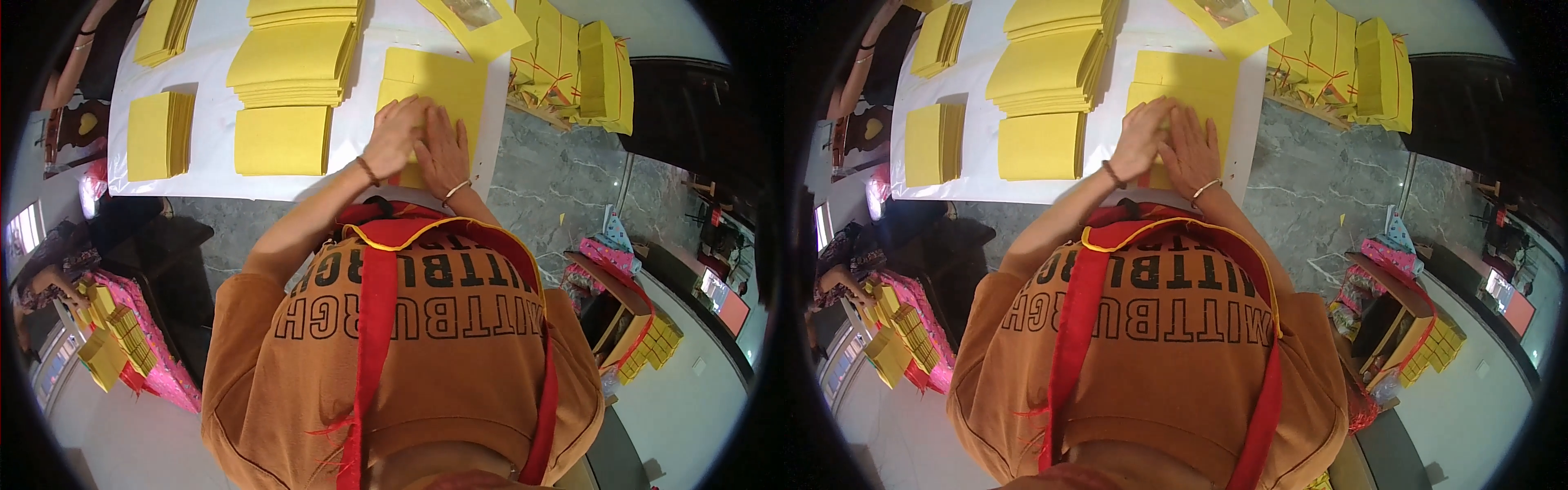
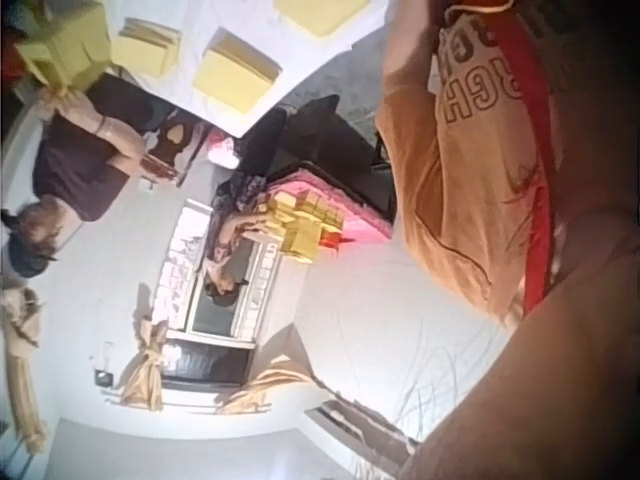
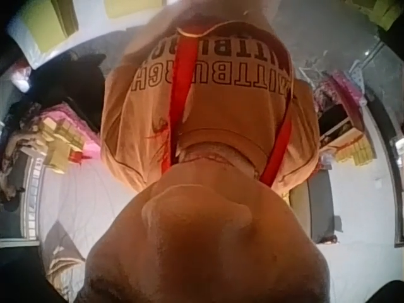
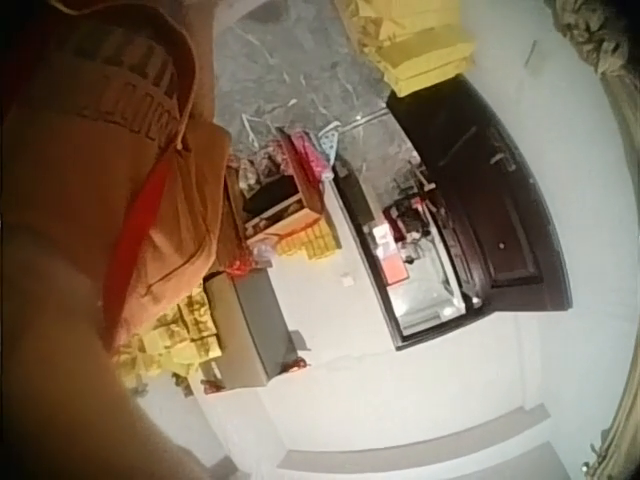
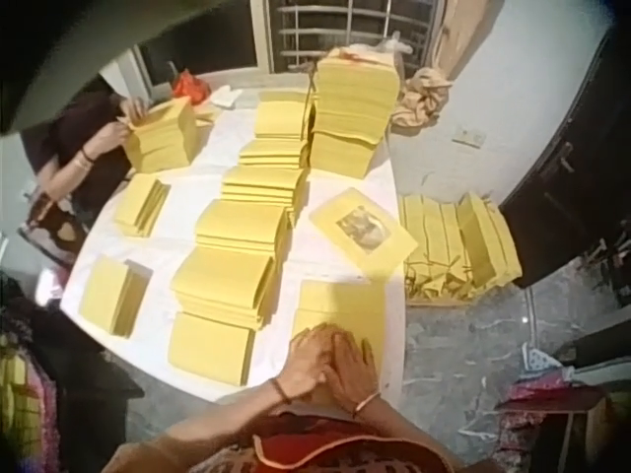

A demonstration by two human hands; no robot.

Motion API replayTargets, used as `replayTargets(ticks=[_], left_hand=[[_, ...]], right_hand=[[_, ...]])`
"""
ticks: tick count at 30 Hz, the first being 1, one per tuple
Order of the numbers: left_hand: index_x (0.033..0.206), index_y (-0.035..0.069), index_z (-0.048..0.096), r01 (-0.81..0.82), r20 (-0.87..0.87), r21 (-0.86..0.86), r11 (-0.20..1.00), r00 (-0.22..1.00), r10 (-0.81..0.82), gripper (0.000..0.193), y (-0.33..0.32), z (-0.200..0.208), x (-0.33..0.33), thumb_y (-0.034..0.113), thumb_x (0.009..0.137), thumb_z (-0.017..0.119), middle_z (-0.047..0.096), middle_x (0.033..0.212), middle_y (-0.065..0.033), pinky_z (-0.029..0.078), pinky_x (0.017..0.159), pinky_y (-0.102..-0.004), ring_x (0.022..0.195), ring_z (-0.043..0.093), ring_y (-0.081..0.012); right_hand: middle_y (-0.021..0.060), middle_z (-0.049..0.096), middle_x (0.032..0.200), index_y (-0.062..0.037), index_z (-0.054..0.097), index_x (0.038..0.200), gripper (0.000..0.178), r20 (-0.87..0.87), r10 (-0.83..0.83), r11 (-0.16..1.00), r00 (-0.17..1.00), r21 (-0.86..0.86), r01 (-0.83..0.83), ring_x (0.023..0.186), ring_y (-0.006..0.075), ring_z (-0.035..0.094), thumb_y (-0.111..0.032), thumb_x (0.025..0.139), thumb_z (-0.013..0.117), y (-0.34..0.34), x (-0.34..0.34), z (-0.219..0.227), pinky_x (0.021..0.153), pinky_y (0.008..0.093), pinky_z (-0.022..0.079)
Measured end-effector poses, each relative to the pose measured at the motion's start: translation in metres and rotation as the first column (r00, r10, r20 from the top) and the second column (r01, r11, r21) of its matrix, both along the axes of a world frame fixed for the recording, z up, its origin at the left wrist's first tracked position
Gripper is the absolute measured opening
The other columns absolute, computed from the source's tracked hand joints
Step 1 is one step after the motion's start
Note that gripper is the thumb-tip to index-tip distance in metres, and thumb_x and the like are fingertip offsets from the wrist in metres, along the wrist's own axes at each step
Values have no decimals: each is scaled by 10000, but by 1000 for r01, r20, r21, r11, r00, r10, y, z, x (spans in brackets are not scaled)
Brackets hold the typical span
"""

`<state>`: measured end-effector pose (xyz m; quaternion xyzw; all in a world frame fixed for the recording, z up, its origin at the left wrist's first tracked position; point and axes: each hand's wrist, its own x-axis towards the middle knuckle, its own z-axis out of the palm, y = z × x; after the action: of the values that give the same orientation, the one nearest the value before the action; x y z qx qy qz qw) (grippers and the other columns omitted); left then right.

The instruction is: Folding yellow paper sheets and stacking them neatly on a table.

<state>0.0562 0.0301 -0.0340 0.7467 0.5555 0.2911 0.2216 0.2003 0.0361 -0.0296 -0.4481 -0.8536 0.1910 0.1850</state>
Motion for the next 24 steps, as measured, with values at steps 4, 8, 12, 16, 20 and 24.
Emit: replayTargets(ticks=[4, 8, 12, 16, 20, 24], left_hand=[[1314, 58, 363, 2, 497, -141, 990, 865, 69, 526, -3, 30, -21, 286, 850, 468, 348, 1363, -136, 144, 1059, -440, 1312, 242, -248], [1343, 90, 328, 79, -279, 36, 996, 958, -65, 602, -16, 20, -22, 395, 847, 479, 260, 1410, -147, 173, 1050, -472, 1322, 207, -295], [1357, 188, 327, 92, -384, 34, 995, 921, -72, 658, -15, 10, -20, 504, 805, 497, 241, 1423, -137, 173, 1049, -484, 1329, 193, -290], [1348, 218, 342, 114, -490, 72, 991, 869, -65, 622, -15, 19, -19, 497, 814, 496, 245, 1422, -134, 187, 1046, -475, 1327, 199, -283], [1268, 113, 452, 262, -624, 180, 948, 776, -96, 558, -15, 16, -14, 409, 801, 526, 410, 1296, -190, 305, 957, -467, 1205, 365, -317], [1157, 4, 524, 288, -708, 281, 915, 706, -5, 479, -15, 19, 10, 232, 738, 561, 549, 1098, -185, 433, 782, -381, 979, 519, -299]], right_hand=[[106, 274, 1422, -127, 323, 1353, 536, 272, 11, 995, 962, 93, -37, 1318, 278, 237, -391, 888, 370, -1, -4, 2, 1053, 518, 114], [100, 285, 1416, -172, 353, 1342, 508, 368, 23, 993, 930, 101, -64, 1312, 270, 250, -385, 883, 395, -1, -4, 3, 1050, 528, 115], [59, 279, 1426, -180, 382, 1327, 489, 374, 79, 985, 924, 112, -130, 1312, 251, 254, -382, 882, 408, 10, 16, 8, 1036, 571, 96], [23, 277, 1432, -172, 368, 1338, 499, 334, -13, 988, 943, 148, -39, 1320, 233, 244, -379, 886, 406, 16, 46, 1, 1019, 605, 86], [38, 273, 1432, -157, 358, 1344, 496, 214, -40, 994, 976, 105, 18, 1330, 250, 216, -340, 887, 420, 18, 59, -7, 1018, 604, 101], [113, 326, 1397, -67, 351, 1333, 478, -215, -79, 957, 973, -289, 14, 1294, 251, 300, -297, 917, 402, 28, 64, 8, 1041, 507, 183]])
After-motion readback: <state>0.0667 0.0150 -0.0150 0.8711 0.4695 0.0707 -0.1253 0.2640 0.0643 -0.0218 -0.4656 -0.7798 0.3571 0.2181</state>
